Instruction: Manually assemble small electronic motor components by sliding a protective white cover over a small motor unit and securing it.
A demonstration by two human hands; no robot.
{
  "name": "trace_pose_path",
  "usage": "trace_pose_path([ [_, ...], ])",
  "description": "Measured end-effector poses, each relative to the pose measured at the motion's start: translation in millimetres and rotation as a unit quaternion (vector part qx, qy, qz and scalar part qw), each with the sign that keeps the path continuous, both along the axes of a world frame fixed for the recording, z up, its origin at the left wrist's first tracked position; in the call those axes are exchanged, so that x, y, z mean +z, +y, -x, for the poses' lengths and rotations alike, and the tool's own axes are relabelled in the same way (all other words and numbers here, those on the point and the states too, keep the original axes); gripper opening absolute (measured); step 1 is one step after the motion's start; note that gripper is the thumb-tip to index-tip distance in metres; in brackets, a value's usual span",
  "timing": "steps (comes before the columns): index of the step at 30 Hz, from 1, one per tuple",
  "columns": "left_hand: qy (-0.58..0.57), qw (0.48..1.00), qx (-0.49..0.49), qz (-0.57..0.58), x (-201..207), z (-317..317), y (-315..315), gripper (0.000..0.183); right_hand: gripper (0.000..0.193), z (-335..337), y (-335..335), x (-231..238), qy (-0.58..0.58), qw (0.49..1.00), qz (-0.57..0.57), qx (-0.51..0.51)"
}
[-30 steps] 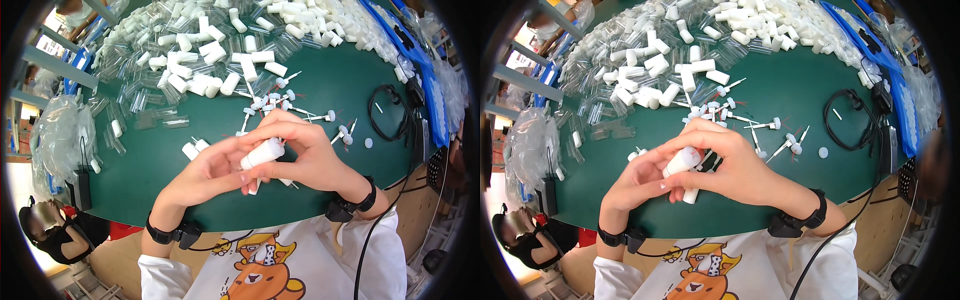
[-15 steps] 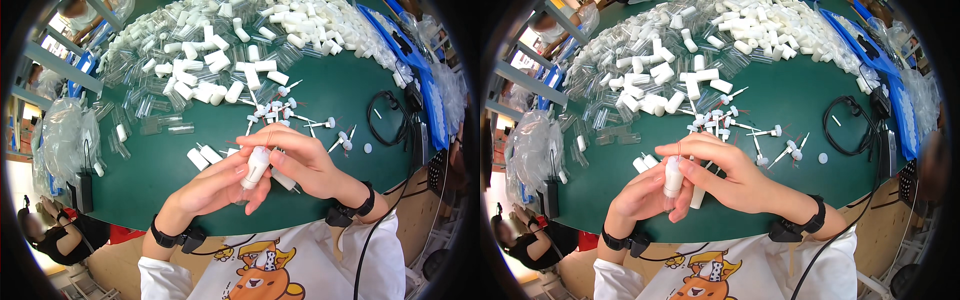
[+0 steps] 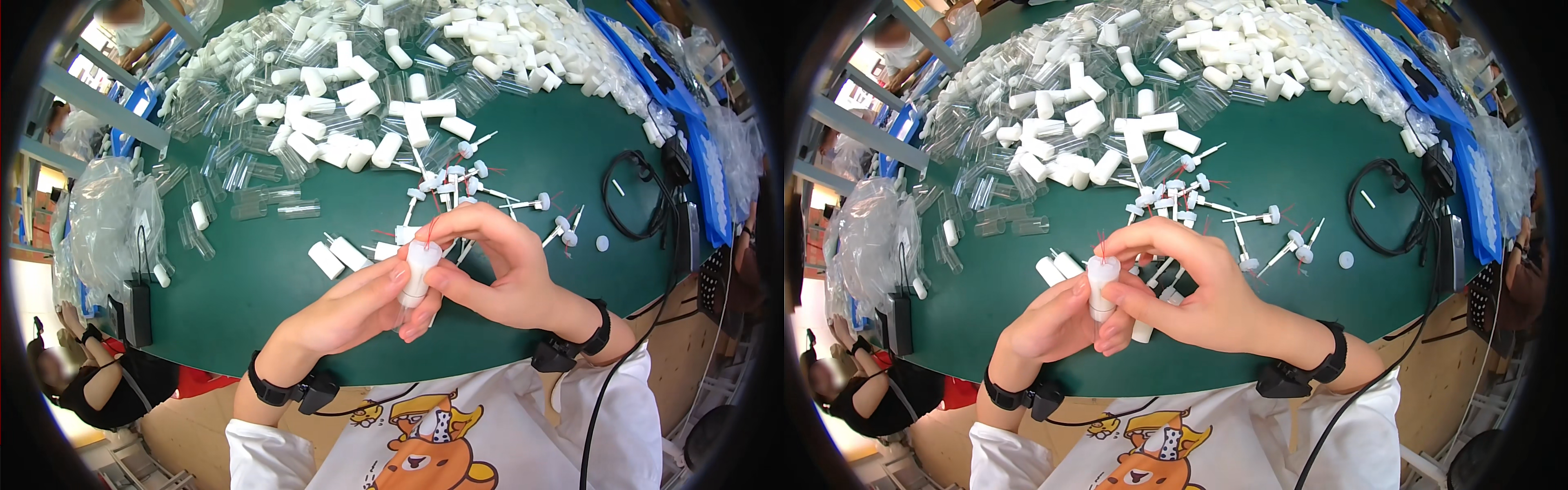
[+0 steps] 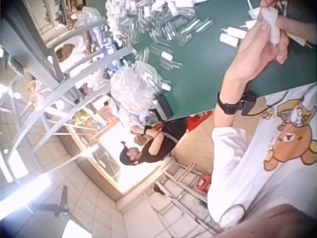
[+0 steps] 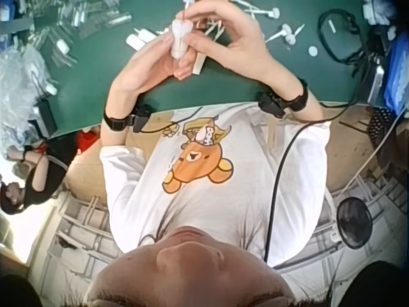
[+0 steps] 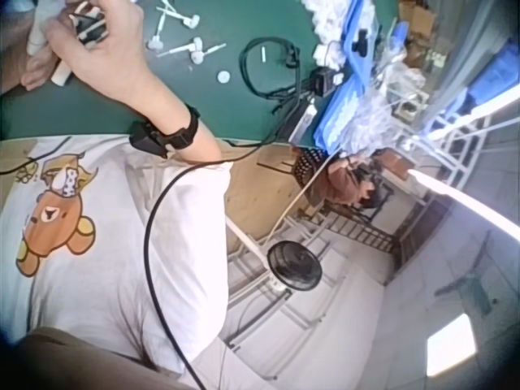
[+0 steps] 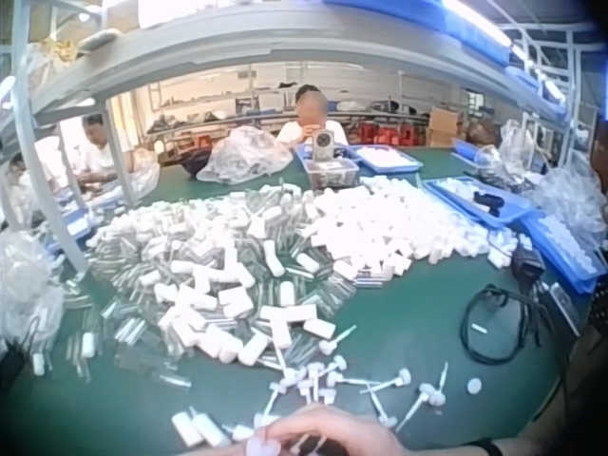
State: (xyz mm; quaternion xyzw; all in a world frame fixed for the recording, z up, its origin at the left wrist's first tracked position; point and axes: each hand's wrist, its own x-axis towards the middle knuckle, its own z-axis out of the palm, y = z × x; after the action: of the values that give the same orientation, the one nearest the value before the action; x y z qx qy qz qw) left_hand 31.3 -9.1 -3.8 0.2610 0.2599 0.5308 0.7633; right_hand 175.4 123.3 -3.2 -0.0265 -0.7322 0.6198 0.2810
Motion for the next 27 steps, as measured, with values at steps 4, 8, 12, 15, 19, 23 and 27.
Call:
trace_pose_path([
  [4, 0.022, 1.000, 0.000, 0.008, 1.5, -1.8, -1.4, 0.038, 0.027, -0.3, 1.2, 0.1, -0.008, 1.000, 0.000, -0.002],
  [8, 0.053, 0.998, 0.007, 0.014, 2.7, -1.9, -1.9, 0.038, 0.025, -3.1, 3.4, 2.4, -0.044, 0.999, 0.020, 0.017],
  [12, 0.039, 0.999, 0.026, 0.014, 2.6, -1.6, -0.7, 0.040, 0.022, -2.2, 2.4, 3.1, -0.042, 0.999, -0.015, -0.009],
  [15, 0.015, 0.999, 0.045, 0.008, 5.0, -2.7, 2.1, 0.040, 0.021, 2.0, 3.7, -0.5, -0.012, 0.994, -0.106, -0.033],
  [19, -0.017, 0.998, 0.064, 0.015, 3.1, -1.0, 0.8, 0.035, 0.023, 4.3, 2.7, 5.2, -0.010, 0.993, -0.114, -0.016],
  [23, -0.033, 0.996, 0.079, 0.022, 1.6, 0.0, 2.9, 0.024, 0.027, 4.7, 1.0, 3.6, -0.001, 0.995, -0.096, -0.001],
  [27, -0.021, 0.996, 0.078, 0.041, -3.5, 0.5, 2.7, 0.019, 0.030, 5.8, 1.2, 5.3, -0.001, 0.995, -0.104, 0.008],
])
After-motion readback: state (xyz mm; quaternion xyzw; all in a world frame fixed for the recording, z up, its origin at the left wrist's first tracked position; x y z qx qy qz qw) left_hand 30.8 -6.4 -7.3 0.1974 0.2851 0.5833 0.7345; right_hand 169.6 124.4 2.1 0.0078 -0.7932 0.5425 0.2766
